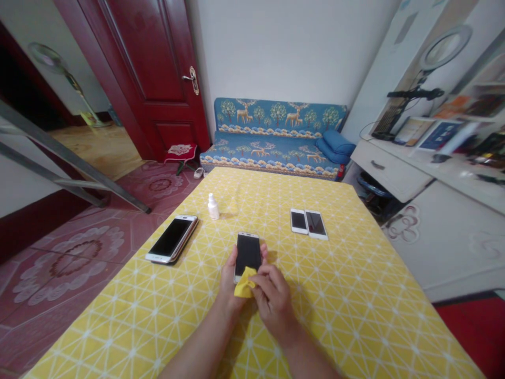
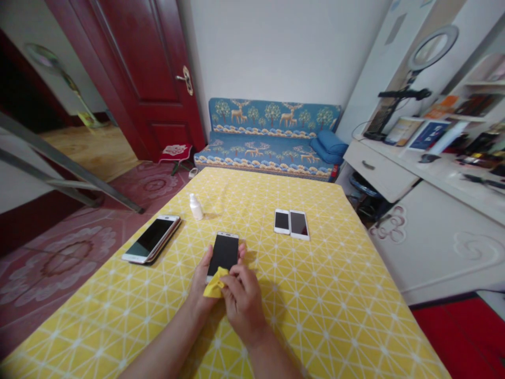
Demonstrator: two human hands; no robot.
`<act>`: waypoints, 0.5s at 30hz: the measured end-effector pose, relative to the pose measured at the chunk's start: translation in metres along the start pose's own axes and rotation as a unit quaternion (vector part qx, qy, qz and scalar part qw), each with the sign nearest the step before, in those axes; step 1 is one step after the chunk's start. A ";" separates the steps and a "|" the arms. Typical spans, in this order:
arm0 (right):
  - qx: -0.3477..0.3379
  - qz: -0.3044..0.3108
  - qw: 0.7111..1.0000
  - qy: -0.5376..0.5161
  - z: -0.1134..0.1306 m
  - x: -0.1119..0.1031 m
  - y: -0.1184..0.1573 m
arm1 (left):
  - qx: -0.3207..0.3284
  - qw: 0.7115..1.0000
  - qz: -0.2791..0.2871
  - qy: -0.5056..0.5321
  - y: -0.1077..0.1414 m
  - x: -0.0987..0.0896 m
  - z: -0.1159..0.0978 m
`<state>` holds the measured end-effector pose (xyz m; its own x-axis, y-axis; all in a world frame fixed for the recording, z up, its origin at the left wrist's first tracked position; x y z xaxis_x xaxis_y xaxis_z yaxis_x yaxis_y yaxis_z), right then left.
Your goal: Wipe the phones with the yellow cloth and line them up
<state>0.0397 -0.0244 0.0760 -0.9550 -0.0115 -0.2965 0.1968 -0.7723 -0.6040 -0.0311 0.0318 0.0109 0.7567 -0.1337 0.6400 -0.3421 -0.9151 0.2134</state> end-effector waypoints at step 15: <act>0.022 -0.140 0.986 -0.089 -0.017 -0.036 0.007 | 0.013 0.994 -0.094 -0.048 -0.005 -0.010 0.020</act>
<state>0.0795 -0.0184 0.0698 -0.9952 0.0973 0.0141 -0.0857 -0.7879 -0.6098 -0.0260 0.0299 -0.0108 0.8563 0.0065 0.5165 -0.1754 -0.9369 0.3025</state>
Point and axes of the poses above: each hand's wrist, its own y-axis away from the middle knuckle, its own x-axis out of the palm, z = x × y, the point moved 9 cm from there along -y, towards the middle knuckle, and after that the axes turned 15 degrees about -y, right-handed, at the moved point
